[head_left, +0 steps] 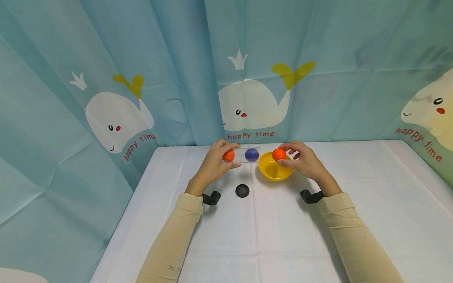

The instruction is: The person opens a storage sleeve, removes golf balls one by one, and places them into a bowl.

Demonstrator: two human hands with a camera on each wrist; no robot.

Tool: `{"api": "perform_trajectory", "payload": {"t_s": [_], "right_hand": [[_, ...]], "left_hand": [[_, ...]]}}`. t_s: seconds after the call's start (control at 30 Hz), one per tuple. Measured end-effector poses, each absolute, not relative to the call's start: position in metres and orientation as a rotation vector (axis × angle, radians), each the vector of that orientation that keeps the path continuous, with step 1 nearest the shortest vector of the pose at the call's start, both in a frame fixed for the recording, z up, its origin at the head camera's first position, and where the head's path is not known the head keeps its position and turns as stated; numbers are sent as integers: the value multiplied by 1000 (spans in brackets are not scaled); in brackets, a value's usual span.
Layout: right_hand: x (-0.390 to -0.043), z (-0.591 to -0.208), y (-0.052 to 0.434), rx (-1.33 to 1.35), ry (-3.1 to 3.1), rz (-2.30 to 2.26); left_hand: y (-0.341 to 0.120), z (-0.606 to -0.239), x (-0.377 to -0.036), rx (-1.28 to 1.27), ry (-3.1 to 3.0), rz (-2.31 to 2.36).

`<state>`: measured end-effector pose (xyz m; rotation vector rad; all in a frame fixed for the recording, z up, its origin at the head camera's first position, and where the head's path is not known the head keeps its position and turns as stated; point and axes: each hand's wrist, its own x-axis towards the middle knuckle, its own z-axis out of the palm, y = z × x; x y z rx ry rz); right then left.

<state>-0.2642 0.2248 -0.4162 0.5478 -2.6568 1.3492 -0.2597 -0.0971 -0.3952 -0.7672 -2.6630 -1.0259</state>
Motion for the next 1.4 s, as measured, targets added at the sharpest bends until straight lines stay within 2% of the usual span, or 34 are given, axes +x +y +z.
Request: {"api": "perform_trajectory", "payload": {"t_s": [1.4], "right_hand": [[-270, -441, 227, 486, -2865, 1256]], "left_hand": [[-95, -396, -259, -770, -2658, -1036]]}}
